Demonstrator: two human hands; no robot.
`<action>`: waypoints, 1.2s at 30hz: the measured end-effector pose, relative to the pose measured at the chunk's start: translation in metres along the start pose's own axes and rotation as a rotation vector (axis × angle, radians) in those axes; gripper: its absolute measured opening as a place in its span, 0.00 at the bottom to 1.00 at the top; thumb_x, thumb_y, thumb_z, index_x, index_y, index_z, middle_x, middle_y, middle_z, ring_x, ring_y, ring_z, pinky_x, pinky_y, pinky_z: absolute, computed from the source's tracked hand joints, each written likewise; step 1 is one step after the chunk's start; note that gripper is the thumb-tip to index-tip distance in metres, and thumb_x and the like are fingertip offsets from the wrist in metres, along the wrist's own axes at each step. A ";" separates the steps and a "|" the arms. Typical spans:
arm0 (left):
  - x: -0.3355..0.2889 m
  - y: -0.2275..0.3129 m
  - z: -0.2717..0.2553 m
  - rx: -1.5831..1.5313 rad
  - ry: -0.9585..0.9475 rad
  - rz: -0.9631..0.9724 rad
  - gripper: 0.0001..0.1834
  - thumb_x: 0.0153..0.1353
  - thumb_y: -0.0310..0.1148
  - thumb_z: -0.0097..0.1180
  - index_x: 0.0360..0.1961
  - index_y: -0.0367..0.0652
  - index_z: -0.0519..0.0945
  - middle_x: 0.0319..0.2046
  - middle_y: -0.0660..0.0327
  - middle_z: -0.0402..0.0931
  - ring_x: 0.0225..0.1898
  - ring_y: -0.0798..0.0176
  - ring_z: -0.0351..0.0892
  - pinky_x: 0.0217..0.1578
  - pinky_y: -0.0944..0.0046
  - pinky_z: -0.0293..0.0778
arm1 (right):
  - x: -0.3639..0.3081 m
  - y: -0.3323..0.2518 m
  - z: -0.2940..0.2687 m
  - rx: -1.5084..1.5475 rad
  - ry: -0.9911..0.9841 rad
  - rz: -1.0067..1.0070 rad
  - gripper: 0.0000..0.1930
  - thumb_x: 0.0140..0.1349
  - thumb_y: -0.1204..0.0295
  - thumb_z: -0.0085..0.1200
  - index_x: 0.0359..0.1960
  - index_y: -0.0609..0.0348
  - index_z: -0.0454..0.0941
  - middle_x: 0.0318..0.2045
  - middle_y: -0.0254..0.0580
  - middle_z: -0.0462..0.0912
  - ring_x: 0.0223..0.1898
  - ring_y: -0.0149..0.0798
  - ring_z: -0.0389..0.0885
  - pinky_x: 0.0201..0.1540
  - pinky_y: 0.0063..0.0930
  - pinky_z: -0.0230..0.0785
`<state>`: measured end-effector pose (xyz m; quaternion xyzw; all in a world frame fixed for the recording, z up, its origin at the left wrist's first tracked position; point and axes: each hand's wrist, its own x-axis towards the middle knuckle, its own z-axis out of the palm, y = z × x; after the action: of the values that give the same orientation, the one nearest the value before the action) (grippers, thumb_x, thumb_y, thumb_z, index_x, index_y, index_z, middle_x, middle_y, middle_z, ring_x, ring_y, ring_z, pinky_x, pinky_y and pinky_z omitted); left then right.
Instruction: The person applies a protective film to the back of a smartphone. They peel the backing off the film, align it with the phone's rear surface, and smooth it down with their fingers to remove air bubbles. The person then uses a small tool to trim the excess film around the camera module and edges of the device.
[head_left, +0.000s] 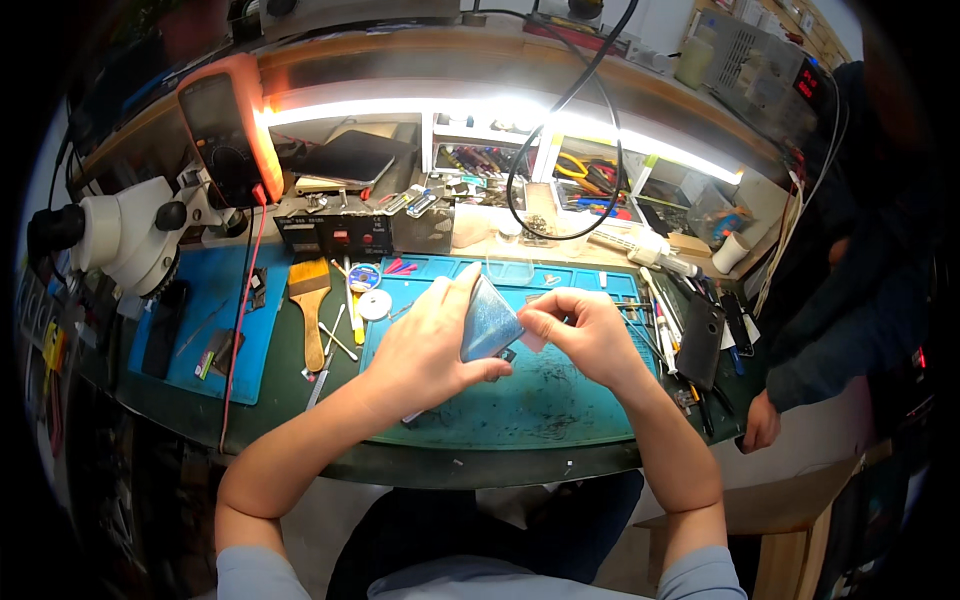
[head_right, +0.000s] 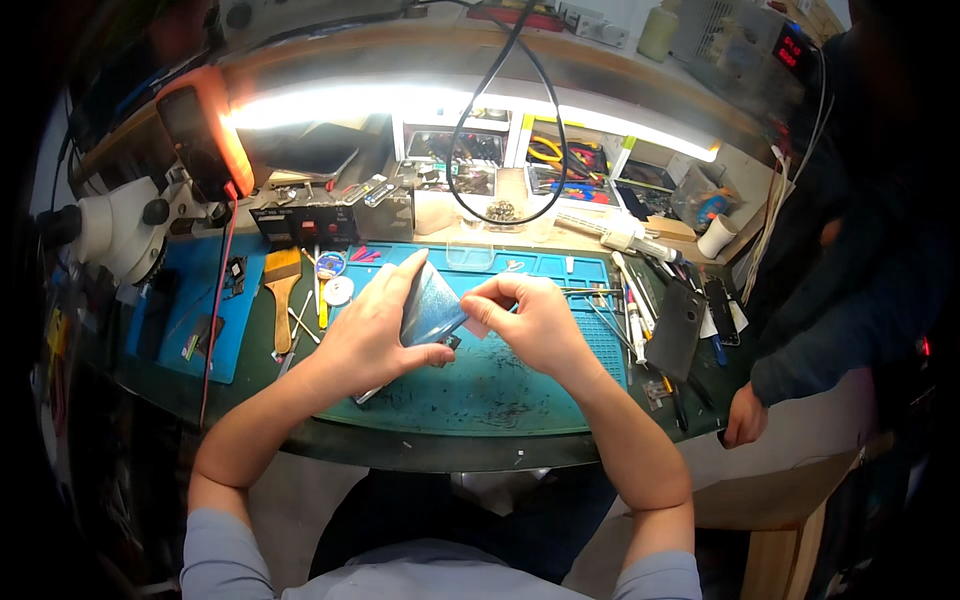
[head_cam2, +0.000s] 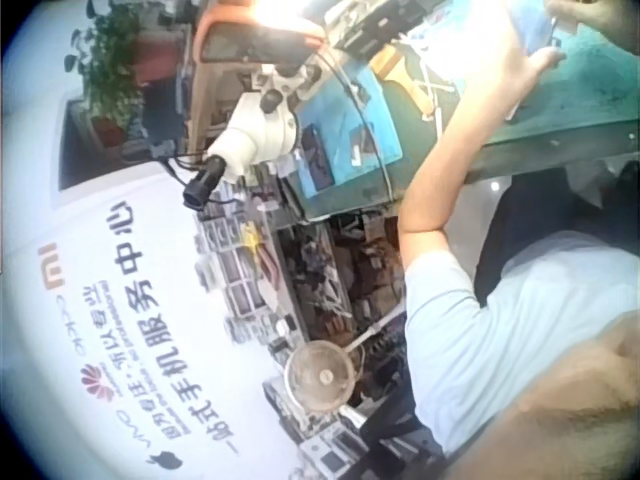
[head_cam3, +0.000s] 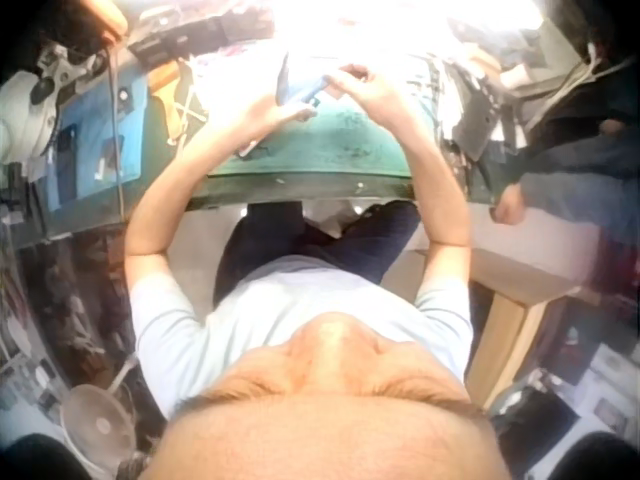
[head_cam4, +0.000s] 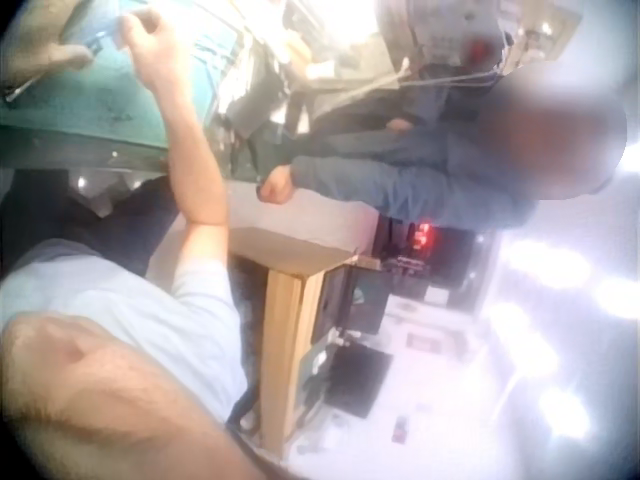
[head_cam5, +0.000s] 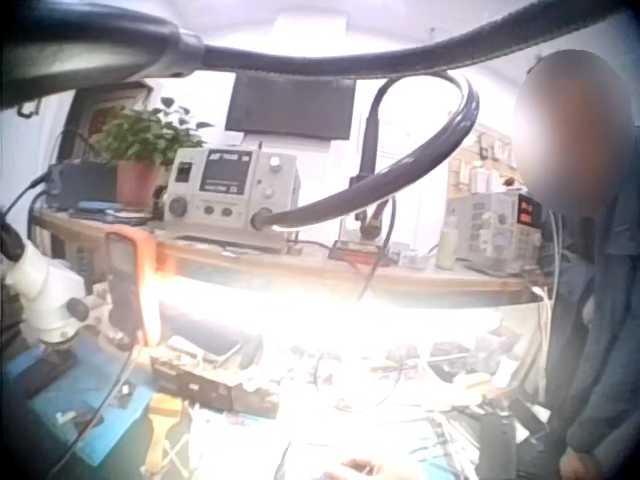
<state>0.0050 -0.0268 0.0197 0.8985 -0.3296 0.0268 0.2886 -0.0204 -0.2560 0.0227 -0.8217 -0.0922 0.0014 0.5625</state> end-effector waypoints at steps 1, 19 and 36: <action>0.001 -0.004 -0.002 -0.038 -0.002 -0.004 0.58 0.51 0.56 0.71 0.72 0.35 0.54 0.57 0.42 0.67 0.59 0.42 0.71 0.57 0.51 0.71 | 0.002 0.002 0.002 0.105 -0.013 0.000 0.13 0.67 0.66 0.61 0.43 0.65 0.84 0.32 0.35 0.86 0.33 0.23 0.81 0.35 0.21 0.73; 0.001 -0.011 -0.004 -0.134 0.135 0.028 0.56 0.49 0.50 0.72 0.71 0.32 0.55 0.54 0.42 0.69 0.54 0.43 0.73 0.56 0.52 0.72 | -0.008 0.018 -0.018 -0.951 0.331 -0.001 0.16 0.68 0.55 0.55 0.41 0.54 0.87 0.35 0.51 0.85 0.36 0.53 0.83 0.38 0.40 0.75; -0.004 -0.009 0.019 0.183 0.311 0.130 0.48 0.41 0.39 0.72 0.63 0.31 0.65 0.42 0.53 0.72 0.44 0.54 0.75 0.44 0.58 0.74 | -0.012 0.012 0.023 0.311 0.073 0.092 0.09 0.67 0.69 0.61 0.36 0.64 0.84 0.30 0.36 0.86 0.31 0.23 0.78 0.35 0.18 0.68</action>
<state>0.0047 -0.0291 -0.0011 0.8828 -0.3345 0.2140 0.2510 -0.0331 -0.2410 0.0023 -0.7275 -0.0329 0.0116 0.6852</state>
